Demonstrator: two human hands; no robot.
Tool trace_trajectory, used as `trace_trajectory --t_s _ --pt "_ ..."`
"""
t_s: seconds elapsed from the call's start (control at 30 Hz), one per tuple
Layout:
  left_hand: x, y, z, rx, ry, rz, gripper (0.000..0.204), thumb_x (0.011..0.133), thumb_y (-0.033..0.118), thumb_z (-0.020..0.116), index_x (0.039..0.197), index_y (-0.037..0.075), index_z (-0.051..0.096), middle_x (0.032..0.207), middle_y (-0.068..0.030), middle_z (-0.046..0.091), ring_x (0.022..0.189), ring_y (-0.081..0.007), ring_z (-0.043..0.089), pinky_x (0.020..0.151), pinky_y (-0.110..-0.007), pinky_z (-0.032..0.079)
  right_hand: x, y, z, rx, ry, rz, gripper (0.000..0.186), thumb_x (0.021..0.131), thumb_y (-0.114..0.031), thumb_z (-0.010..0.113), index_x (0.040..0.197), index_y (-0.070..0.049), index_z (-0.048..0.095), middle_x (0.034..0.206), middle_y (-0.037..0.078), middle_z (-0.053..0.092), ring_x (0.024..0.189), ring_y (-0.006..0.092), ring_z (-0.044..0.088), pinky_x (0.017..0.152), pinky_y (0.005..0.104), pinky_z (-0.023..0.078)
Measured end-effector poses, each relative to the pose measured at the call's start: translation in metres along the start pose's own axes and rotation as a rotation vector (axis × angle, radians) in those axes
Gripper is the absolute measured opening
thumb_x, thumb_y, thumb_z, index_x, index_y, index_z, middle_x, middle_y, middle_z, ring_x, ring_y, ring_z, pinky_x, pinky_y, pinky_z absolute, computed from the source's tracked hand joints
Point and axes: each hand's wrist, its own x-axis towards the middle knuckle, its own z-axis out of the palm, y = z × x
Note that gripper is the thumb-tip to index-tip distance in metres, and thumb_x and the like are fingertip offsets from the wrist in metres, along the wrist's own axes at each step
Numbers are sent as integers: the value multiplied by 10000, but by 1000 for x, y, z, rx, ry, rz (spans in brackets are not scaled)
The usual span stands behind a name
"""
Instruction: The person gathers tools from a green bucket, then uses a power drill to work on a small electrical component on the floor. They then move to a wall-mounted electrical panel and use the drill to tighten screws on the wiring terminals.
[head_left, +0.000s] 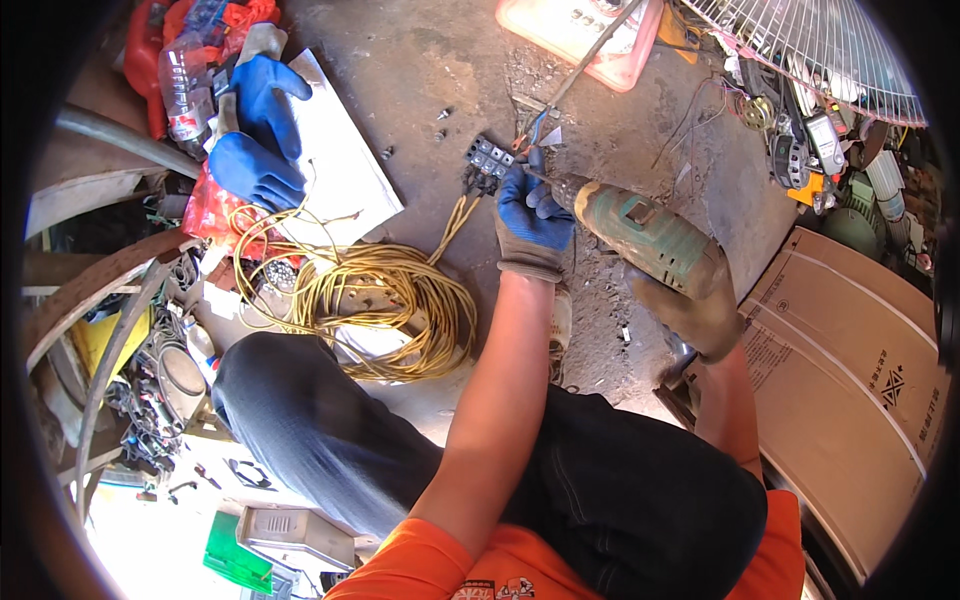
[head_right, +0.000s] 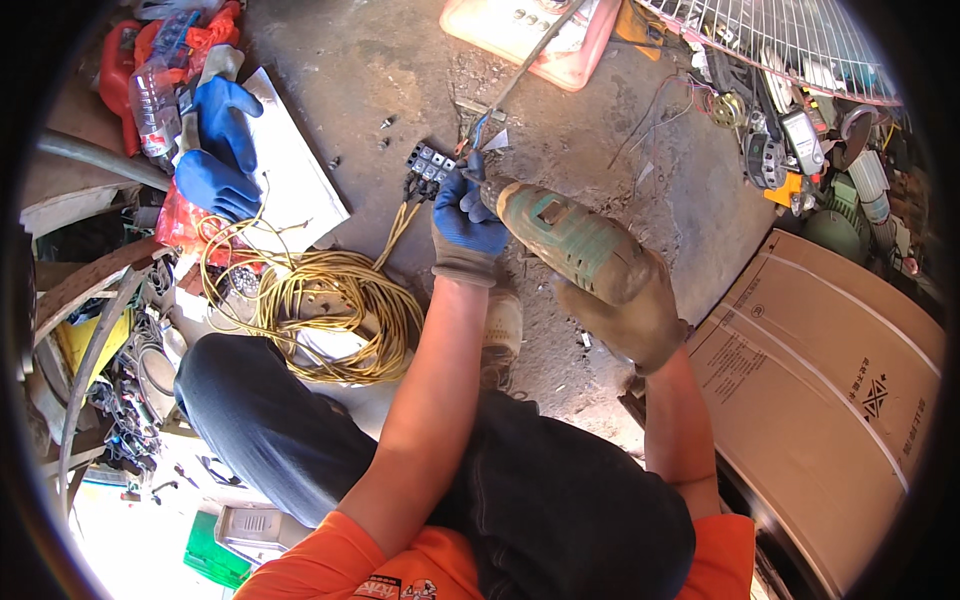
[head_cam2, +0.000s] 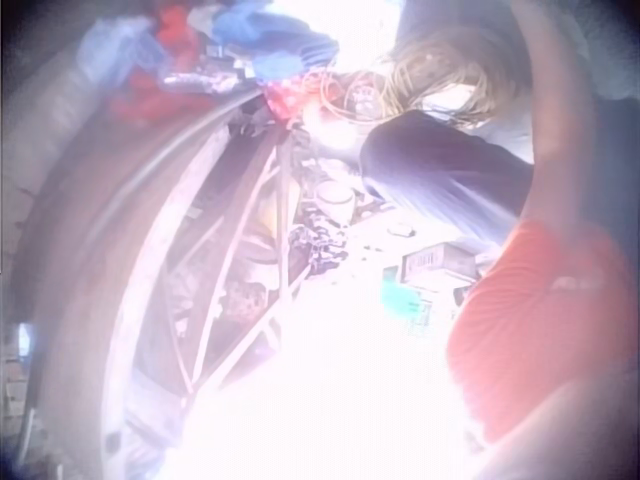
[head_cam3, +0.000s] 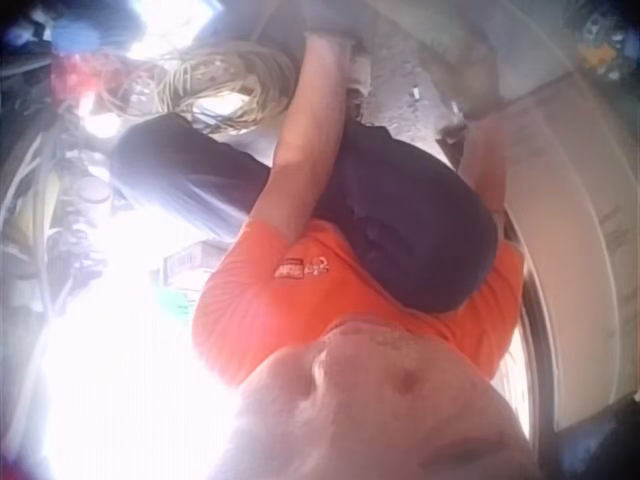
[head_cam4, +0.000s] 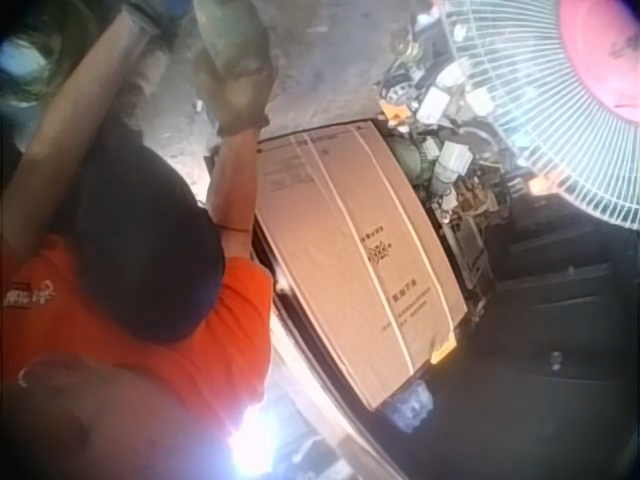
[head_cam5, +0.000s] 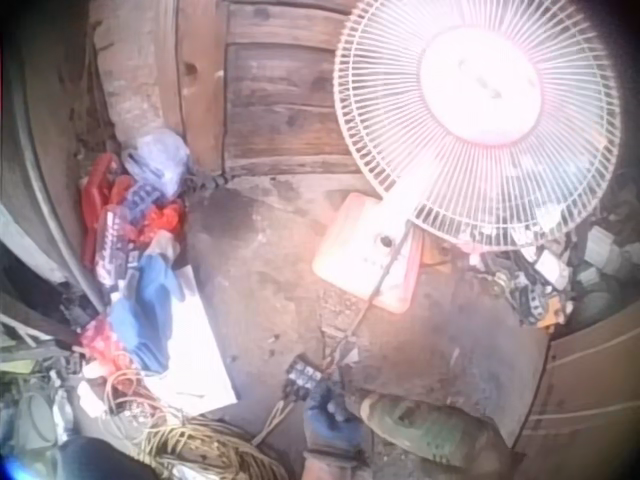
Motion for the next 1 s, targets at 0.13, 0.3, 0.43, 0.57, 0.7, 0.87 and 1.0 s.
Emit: trace_trajectory --t_s 0.13,0.3,0.43,0.57,0.7,0.87,1.0 --pt "4 2 -10 -16 -129 -3 346 985 237 397 1029 21 663 544 30 474 475 -75 407 451 -195 343 7 -1 4 -30 22 -6 478 728 11 730 1179 11 571 1038 98 669 913 146 639 816 302 515" --pt "9 2 -14 -87 -115 20 362 989 272 395 1015 50 680 534 41 458 453 -77 389 445 -196 343 16 -7 3 -39 16 -62 453 716 -92 763 1133 -18 600 981 131 696 872 205 680 816 345 526" --pt "10 5 -14 -132 -161 -14 374 988 277 387 979 55 688 514 40 440 431 -78 375 434 -201 344 25 -7 3 -97 -21 -101 453 717 -99 762 1131 -20 598 975 126 697 872 205 680 810 347 526" --pt "10 6 -14 -127 -189 7 388 985 257 370 960 22 678 511 28 445 414 -76 372 411 -209 334 31 -13 1 -146 -70 -102 484 712 -112 762 1155 -27 586 967 137 697 874 236 691 794 354 531" --pt "9 7 -12 -127 -177 37 387 979 250 374 961 2 670 522 19 454 409 -76 368 397 -214 323 37 -19 -2 -302 -106 -178 515 703 -124 767 1177 -50 581 955 153 694 888 287 695 779 363 537" --pt "8 9 -5 -185 -100 30 374 949 233 391 965 -23 662 541 0 497 410 -82 353 400 -223 322 42 -26 -5 -405 -150 -189 547 702 -122 767 1206 -38 574 997 154 690 904 262 678 800 350 533" --pt "9 11 -4 -193 -66 20 347 926 229 408 947 -11 657 597 -9 560 420 -79 369 413 -217 332 43 -29 -5 -470 -162 -222 594 695 -187 778 1235 -54 571 1029 177 686 935 316 684 795 376 542"
